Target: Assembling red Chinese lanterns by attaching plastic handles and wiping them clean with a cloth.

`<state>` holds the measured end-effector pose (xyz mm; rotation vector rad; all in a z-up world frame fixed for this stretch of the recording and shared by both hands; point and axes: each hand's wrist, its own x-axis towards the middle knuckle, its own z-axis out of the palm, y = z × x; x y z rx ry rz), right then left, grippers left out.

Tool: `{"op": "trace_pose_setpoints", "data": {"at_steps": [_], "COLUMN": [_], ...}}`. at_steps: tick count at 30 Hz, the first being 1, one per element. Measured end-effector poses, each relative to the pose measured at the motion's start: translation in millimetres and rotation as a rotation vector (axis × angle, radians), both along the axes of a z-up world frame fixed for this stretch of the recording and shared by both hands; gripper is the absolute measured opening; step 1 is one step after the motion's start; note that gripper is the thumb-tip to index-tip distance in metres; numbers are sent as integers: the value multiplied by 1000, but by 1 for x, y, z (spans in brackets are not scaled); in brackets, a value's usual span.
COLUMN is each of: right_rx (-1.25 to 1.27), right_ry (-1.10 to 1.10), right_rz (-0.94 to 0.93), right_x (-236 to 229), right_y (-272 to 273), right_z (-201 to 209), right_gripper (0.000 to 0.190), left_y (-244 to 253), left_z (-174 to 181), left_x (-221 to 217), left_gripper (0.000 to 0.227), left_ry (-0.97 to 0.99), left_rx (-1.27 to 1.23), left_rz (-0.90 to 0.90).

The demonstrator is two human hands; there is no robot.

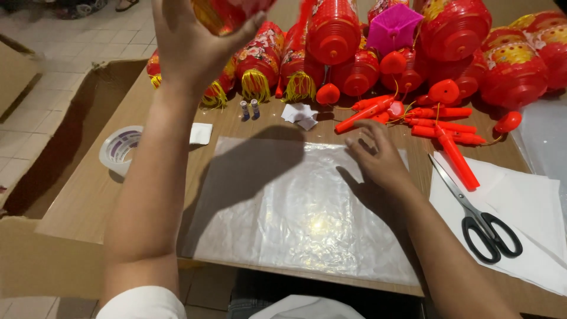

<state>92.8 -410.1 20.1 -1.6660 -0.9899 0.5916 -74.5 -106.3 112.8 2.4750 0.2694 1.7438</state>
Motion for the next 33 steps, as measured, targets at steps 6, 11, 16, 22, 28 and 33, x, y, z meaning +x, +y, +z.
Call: {"op": "trace_pose_setpoints", "data": {"at_steps": [6,11,16,22,28,33], "right_rx": [276,329,48,-471,-592,-596], "right_ry": [-113,-24,-2,-95,-103,-67], "right_rz": [-51,91,102,95,158,109], "right_x": [56,72,60,59,58,39], "right_y": [7,3,-14,-20,-13,-9], "right_z": [-29,-46,-18,14,0,17], "right_gripper": [88,23,15,41,44,45], "left_y": [-57,-80,-58,-53,-49,-43], "left_z": [-33,-49,-81,-95,-95,-96], "left_x": [-36,-59,-108,-147,-162,-163], "left_gripper": [114,112,108,104,103,96], "left_ry": [-3,114,227,496,616,715], "left_rx": [-187,-317,-610,-963,-1031,-959], "left_rz": [-437,-527,-450,-215,-72,50]}}
